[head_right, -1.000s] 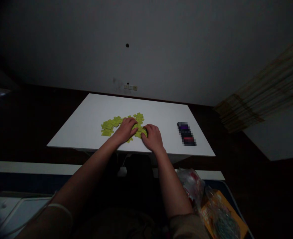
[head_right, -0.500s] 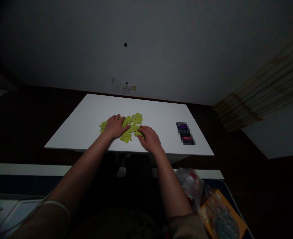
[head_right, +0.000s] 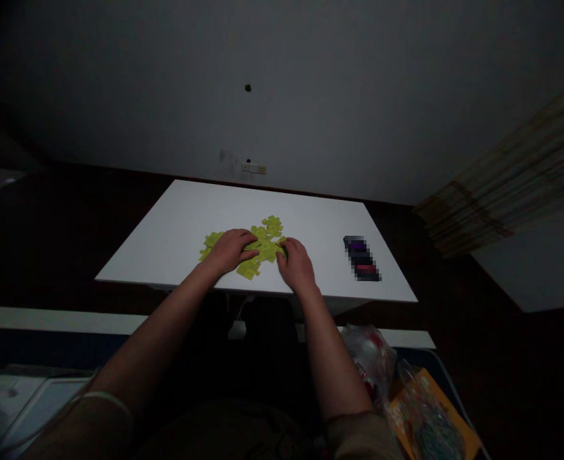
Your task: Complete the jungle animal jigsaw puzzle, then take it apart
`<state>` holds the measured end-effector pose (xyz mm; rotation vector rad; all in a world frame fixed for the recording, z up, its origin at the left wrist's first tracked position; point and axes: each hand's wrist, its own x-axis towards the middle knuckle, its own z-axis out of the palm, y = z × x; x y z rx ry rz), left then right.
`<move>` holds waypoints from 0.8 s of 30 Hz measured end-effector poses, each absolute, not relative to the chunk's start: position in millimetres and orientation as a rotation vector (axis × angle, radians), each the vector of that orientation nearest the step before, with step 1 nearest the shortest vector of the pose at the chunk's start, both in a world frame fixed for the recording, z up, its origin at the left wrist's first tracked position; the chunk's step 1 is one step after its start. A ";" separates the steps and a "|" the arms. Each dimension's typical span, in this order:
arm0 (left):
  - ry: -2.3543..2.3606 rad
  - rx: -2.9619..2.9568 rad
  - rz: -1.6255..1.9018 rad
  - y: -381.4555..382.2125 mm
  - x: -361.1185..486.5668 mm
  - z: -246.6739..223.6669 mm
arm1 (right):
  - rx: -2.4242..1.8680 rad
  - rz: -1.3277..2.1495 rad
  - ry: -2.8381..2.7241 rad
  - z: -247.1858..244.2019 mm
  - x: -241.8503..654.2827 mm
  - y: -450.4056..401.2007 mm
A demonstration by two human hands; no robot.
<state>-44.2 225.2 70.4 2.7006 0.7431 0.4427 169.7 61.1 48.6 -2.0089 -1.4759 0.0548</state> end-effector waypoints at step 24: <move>1.194 2.636 0.335 194.8 -101.4 67.7 | -2.083 0.049 -1.634 34.2 146.3 85.1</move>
